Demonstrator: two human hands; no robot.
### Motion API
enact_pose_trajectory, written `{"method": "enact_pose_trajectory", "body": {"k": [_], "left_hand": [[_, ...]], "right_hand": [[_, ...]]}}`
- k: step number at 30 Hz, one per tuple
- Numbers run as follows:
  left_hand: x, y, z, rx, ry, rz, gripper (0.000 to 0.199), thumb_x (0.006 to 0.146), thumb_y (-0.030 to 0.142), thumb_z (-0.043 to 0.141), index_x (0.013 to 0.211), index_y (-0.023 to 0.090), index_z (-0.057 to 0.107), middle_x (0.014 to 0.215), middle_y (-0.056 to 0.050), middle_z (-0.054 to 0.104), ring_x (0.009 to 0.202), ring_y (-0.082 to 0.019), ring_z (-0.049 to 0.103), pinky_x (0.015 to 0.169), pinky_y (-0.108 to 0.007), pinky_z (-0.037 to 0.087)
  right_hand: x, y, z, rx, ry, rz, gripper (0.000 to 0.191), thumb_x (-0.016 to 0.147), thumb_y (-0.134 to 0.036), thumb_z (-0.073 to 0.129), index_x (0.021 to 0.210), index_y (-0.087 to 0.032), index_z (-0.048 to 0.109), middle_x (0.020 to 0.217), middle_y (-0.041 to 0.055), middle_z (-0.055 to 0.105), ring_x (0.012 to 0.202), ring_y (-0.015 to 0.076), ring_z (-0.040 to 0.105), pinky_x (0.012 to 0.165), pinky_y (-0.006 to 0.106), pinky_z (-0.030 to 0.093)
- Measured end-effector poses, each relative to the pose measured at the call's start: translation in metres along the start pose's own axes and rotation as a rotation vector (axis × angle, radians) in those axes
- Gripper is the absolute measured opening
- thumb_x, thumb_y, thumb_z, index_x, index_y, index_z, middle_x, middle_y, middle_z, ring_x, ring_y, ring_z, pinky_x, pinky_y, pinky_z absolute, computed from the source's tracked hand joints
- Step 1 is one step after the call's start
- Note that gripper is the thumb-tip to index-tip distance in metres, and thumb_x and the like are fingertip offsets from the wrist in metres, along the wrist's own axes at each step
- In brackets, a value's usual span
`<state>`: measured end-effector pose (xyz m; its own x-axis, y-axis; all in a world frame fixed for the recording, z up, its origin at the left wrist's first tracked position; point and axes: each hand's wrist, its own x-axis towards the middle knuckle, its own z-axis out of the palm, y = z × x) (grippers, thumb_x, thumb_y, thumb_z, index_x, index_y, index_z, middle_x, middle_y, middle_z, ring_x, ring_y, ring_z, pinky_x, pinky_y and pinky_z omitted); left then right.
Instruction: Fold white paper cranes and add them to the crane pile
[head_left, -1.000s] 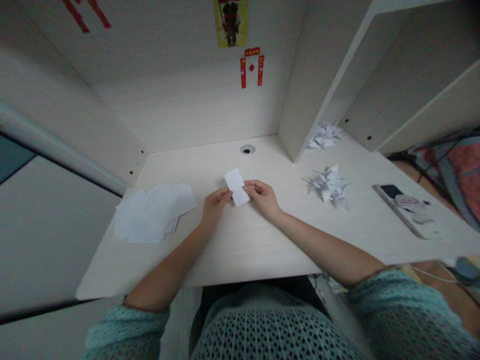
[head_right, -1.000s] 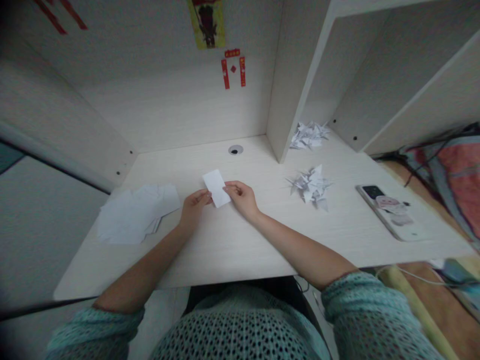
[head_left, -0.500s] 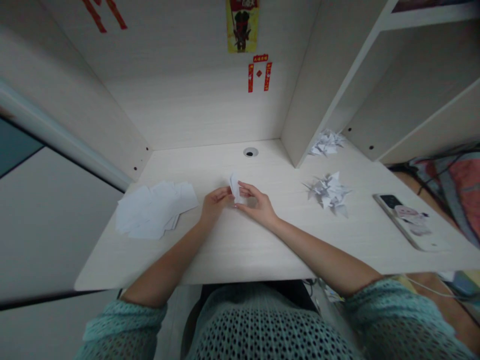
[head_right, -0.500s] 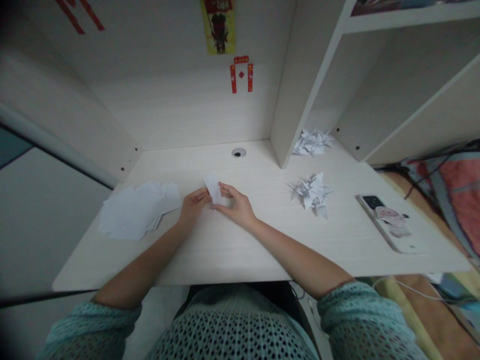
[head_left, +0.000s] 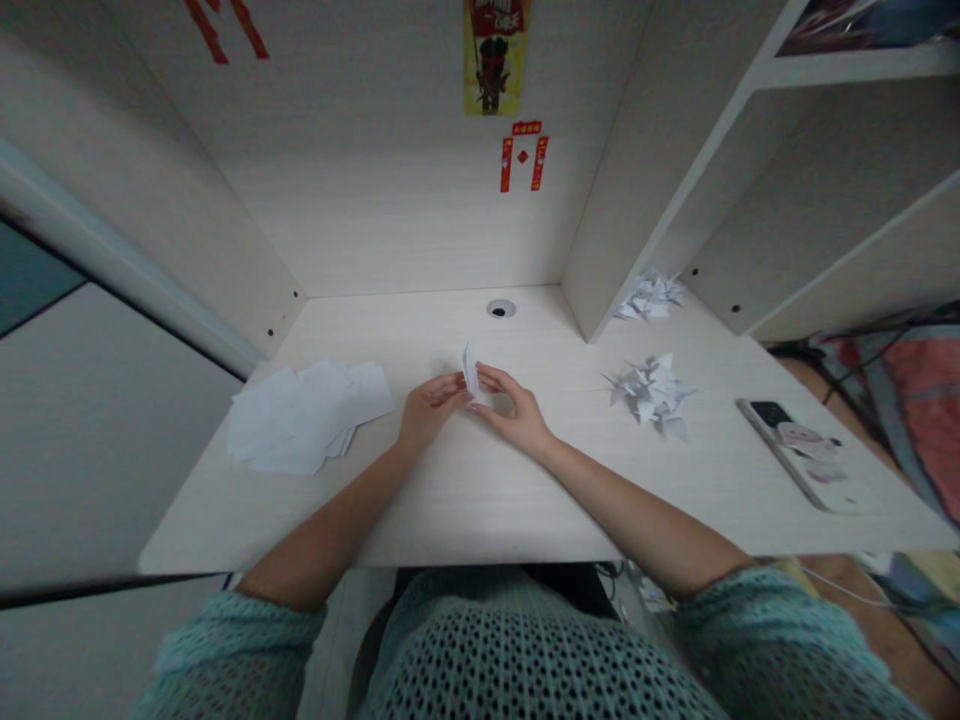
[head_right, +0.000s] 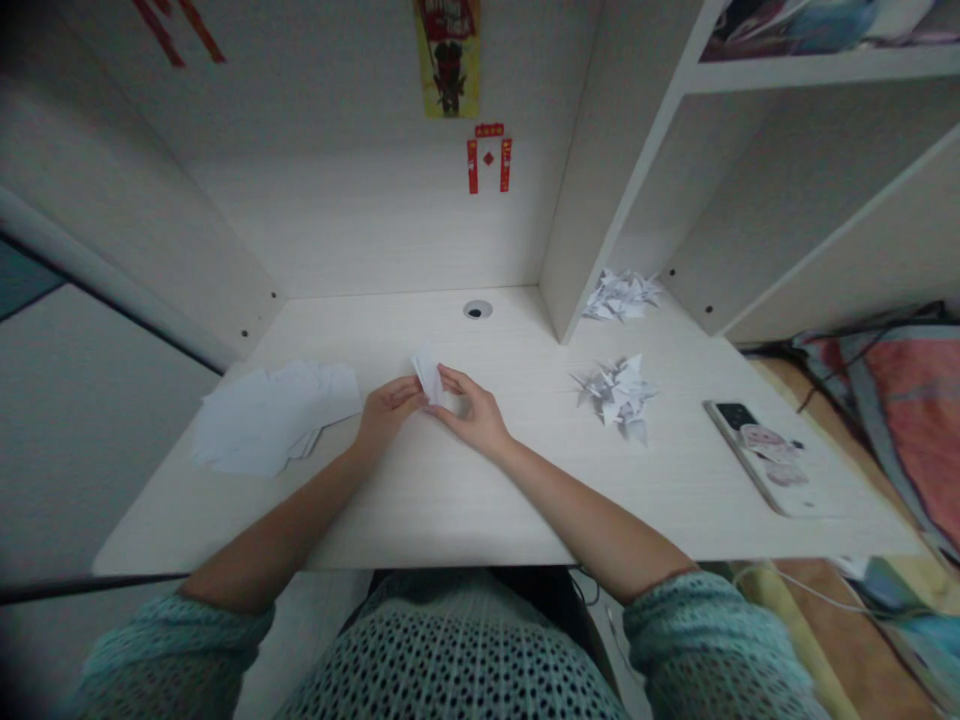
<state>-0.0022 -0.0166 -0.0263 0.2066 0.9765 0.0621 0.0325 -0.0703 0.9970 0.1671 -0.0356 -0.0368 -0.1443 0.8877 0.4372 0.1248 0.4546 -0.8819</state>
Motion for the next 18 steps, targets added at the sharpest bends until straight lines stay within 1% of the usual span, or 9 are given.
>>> {"method": "enact_pose_trajectory", "body": {"k": [3, 6, 9, 12, 15, 18], "left_hand": [[-0.0003, -0.0004, 0.0004, 0.019, -0.009, 0.015, 0.039, 0.070, 0.037, 0.071, 0.103, 0.017, 0.068, 0.102, -0.008, 0.072, 0.093, -0.022, 0.067, 0.089, -0.035, 0.049], [0.0008, -0.0009, -0.0004, 0.028, -0.040, 0.042, 0.035, 0.073, 0.038, 0.068, 0.100, 0.017, 0.069, 0.101, -0.007, 0.072, 0.094, -0.022, 0.066, 0.089, -0.034, 0.048], [0.0020, -0.0014, -0.0009, 0.049, -0.061, 0.059, 0.033, 0.075, 0.040, 0.065, 0.097, 0.016, 0.070, 0.097, -0.006, 0.073, 0.092, -0.022, 0.066, 0.088, -0.033, 0.048], [0.0011, -0.0010, -0.0008, 0.075, -0.067, 0.083, 0.032, 0.078, 0.042, 0.061, 0.097, 0.017, 0.070, 0.098, -0.005, 0.072, 0.094, -0.022, 0.066, 0.088, -0.032, 0.048], [-0.0017, 0.0009, -0.0003, 0.143, -0.039, 0.100, 0.032, 0.080, 0.042, 0.059, 0.097, 0.018, 0.070, 0.098, -0.005, 0.072, 0.094, -0.023, 0.066, 0.088, -0.033, 0.048], [-0.0051, 0.0031, 0.0007, 0.270, 0.028, 0.123, 0.029, 0.079, 0.042, 0.059, 0.093, 0.020, 0.071, 0.094, -0.003, 0.073, 0.089, -0.022, 0.067, 0.086, -0.032, 0.049]], "right_hand": [[-0.0001, 0.0002, 0.0003, -0.005, -0.018, -0.005, 0.062, 0.074, -0.035, 0.070, 0.131, -0.025, 0.047, 0.126, 0.0089, 0.060, 0.110, 0.0226, 0.061, 0.099, 0.040, 0.047], [0.0004, 0.0031, 0.0006, 0.029, -0.009, 0.011, 0.063, 0.074, -0.038, 0.070, 0.131, -0.026, 0.047, 0.127, 0.0085, 0.059, 0.110, 0.0226, 0.061, 0.099, 0.040, 0.047], [0.0013, 0.0055, 0.0004, 0.058, -0.010, 0.025, 0.064, 0.074, -0.040, 0.069, 0.132, -0.026, 0.045, 0.127, 0.0089, 0.059, 0.112, 0.0227, 0.060, 0.100, 0.041, 0.046], [0.0016, 0.0053, -0.0006, 0.072, -0.018, 0.021, 0.062, 0.077, -0.039, 0.066, 0.133, -0.025, 0.043, 0.127, 0.0096, 0.059, 0.114, 0.0228, 0.059, 0.101, 0.041, 0.045], [-0.0006, 0.0034, -0.0024, 0.062, -0.031, 0.021, 0.059, 0.082, -0.040, 0.061, 0.135, -0.025, 0.041, 0.128, 0.0091, 0.059, 0.115, 0.0229, 0.058, 0.103, 0.041, 0.042], [-0.0048, 0.0021, -0.0043, -0.031, -0.024, 0.039, 0.050, 0.087, -0.039, 0.051, 0.134, -0.026, 0.043, 0.128, 0.0061, 0.059, 0.116, 0.0236, 0.057, 0.102, 0.040, 0.042]]}}
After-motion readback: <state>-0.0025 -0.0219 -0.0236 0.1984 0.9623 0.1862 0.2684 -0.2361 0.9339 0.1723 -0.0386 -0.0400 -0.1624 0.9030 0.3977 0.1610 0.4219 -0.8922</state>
